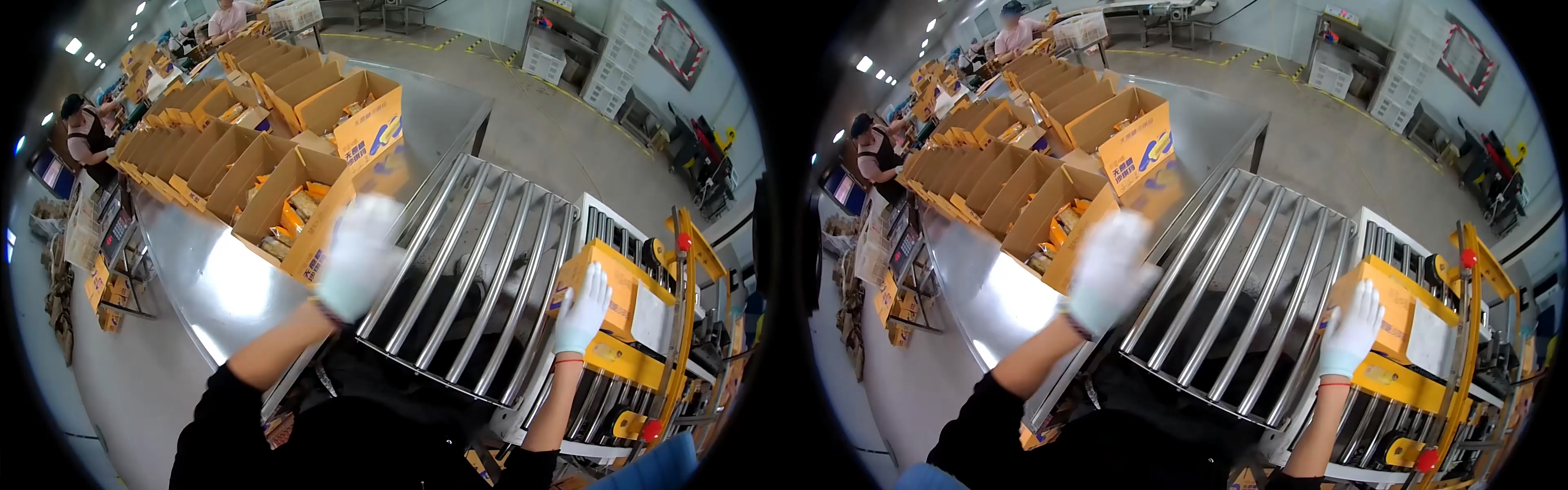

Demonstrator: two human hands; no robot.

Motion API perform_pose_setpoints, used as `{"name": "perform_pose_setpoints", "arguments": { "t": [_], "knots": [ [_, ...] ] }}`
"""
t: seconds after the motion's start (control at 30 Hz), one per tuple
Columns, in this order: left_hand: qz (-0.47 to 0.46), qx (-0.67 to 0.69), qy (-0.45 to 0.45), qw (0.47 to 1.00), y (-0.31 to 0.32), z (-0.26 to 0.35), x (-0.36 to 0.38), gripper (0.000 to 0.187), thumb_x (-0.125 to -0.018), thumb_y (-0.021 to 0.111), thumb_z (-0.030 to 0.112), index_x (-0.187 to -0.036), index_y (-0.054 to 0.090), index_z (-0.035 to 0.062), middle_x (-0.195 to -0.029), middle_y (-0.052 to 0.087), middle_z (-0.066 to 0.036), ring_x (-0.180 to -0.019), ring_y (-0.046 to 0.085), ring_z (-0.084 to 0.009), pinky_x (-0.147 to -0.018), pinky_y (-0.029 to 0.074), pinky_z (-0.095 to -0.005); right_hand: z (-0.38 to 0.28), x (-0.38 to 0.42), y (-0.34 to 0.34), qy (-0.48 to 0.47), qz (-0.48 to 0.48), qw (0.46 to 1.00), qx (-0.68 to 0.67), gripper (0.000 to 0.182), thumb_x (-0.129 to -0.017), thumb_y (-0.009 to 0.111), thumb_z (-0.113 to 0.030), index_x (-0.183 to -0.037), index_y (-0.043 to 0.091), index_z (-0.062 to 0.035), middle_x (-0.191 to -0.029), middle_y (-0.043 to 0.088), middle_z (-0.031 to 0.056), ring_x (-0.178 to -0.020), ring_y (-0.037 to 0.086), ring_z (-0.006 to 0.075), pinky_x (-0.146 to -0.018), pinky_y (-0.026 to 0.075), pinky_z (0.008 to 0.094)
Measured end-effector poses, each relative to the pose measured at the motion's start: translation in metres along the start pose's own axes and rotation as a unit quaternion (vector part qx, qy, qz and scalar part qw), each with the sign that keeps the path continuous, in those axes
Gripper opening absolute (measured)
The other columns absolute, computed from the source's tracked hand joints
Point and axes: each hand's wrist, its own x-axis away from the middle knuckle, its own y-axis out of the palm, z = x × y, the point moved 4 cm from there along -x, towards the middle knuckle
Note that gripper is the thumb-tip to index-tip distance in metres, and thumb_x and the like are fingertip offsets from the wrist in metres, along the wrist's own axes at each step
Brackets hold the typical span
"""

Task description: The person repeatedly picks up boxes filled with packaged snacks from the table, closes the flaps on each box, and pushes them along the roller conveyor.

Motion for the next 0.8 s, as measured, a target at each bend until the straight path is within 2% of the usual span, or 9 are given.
{"name": "perform_pose_setpoints", "arguments": {
  "t": [0.13, 0.2, 0.3, 0.37, 0.47, 0.53, 0.57, 0.7, 0.8],
  "knots": [
    [-0.200, -0.138, -0.330, 0.912, -0.020, -0.108, 0.058, 0.046, -0.091, 0.068, 0.019, -0.132, 0.057, 0.0010, -0.109, 0.069, -0.021, -0.098, 0.069, -0.0395, -0.084, 0.056, -0.0492, -0.012, 0.010, -0.017, -0.017, -0.052, 0.998, 0.015, 0.043, -0.089, 0.062, -0.004, -0.132, 0.065, -0.0044, -0.149, 0.055, 0.0183, -0.146, 0.044, 0.0345, -0.124, 0.030, 0.0487],
    [-0.305, -0.003, -0.218, 0.927, -0.003, -0.110, 0.060, 0.045, -0.097, 0.062, 0.021, -0.136, 0.055, 0.0000, -0.098, 0.070, -0.023, -0.092, 0.072, -0.0395, -0.075, 0.057, -0.0507, -0.046, 0.027, -0.009, -0.034, -0.042, 0.924, -0.377, 0.050, -0.084, 0.070, -0.001, -0.134, 0.064, -0.0054, -0.145, 0.059, 0.0174, -0.141, 0.051, 0.0363, -0.121, 0.036, 0.0459],
    [-0.293, 0.234, -0.180, 0.909, 0.000, -0.052, 0.012, 0.046, -0.102, 0.061, 0.027, -0.139, 0.055, -0.0011, -0.107, 0.070, -0.023, -0.102, 0.070, -0.0331, -0.090, 0.056, -0.0409, -0.145, 0.020, -0.064, -0.280, -0.117, 0.884, -0.355, 0.065, -0.078, 0.082, -0.018, -0.137, 0.060, -0.0014, -0.137, 0.063, 0.0184, -0.131, 0.058, 0.0365, -0.112, 0.045, 0.0446],
    [-0.081, 0.427, -0.087, 0.896, -0.002, -0.042, -0.005, 0.042, -0.102, 0.064, 0.031, -0.128, 0.062, -0.0014, -0.121, 0.068, -0.021, -0.112, 0.068, -0.0322, -0.097, 0.054, -0.0390, -0.160, 0.022, -0.081, -0.268, -0.117, 0.882, -0.370, 0.083, -0.072, 0.085, -0.039, -0.142, 0.057, -0.0034, -0.147, 0.056, 0.0171, -0.138, 0.050, 0.0404, -0.118, 0.037, 0.0524],
    [-0.087, 0.352, -0.141, 0.921, -0.002, -0.058, -0.007, 0.045, -0.103, 0.063, 0.032, -0.134, 0.063, -0.0011, -0.132, 0.066, -0.018, -0.123, 0.064, -0.0260, -0.107, 0.049, -0.0368, -0.157, 0.020, -0.078, -0.250, -0.135, 0.908, -0.309, 0.078, -0.076, 0.084, -0.035, -0.143, 0.057, -0.0064, -0.151, 0.052, 0.0145, -0.145, 0.042, 0.0376, -0.122, 0.028, 0.0567],
    [-0.249, 0.484, -0.159, 0.824, 0.022, -0.054, -0.001, 0.050, -0.101, 0.065, 0.036, -0.134, 0.063, -0.0014, -0.130, 0.067, -0.021, -0.124, 0.064, -0.0293, -0.105, 0.050, -0.0374, -0.149, 0.021, -0.048, -0.293, -0.131, 0.906, -0.277, 0.058, -0.083, 0.078, -0.027, -0.134, 0.064, -0.0056, -0.141, 0.061, 0.0134, -0.136, 0.052, 0.0347, -0.118, 0.035, 0.0513],
    [-0.221, 0.365, -0.059, 0.902, 0.024, -0.037, -0.003, 0.040, -0.098, 0.068, 0.029, -0.127, 0.067, 0.0015, -0.125, 0.070, -0.015, -0.117, 0.066, -0.0257, -0.101, 0.051, -0.0365, -0.143, 0.013, -0.045, -0.305, -0.119, 0.898, -0.294, 0.048, -0.086, 0.075, -0.026, -0.129, 0.068, -0.0042, -0.134, 0.066, 0.0136, -0.131, 0.057, 0.0345, -0.115, 0.038, 0.0490],
    [-0.159, 0.327, -0.009, 0.931, 0.037, -0.004, -0.040, 0.026, -0.091, 0.075, 0.028, -0.100, 0.074, 0.0036, -0.100, 0.070, -0.012, -0.099, 0.066, -0.0305, -0.091, 0.052, -0.0389, -0.126, -0.007, -0.053, -0.268, -0.191, 0.809, -0.488, 0.039, -0.097, 0.066, -0.029, -0.118, 0.072, 0.0026, -0.117, 0.073, 0.0171, -0.114, 0.066, 0.0341, -0.101, 0.049, 0.0433],
    [-0.154, 0.222, 0.072, 0.960, 0.065, 0.008, -0.060, 0.033, -0.092, 0.071, 0.038, -0.085, 0.076, 0.0061, -0.088, 0.067, -0.010, -0.089, 0.061, -0.0299, -0.086, 0.049, -0.0437, -0.104, 0.003, -0.038, -0.068, -0.300, 0.738, -0.601, 0.042, -0.100, 0.065, -0.027, -0.129, 0.069, 0.0022, -0.125, 0.073, 0.0158, -0.118, 0.066, 0.0256, -0.105, 0.048, 0.0404]
  ]
}}
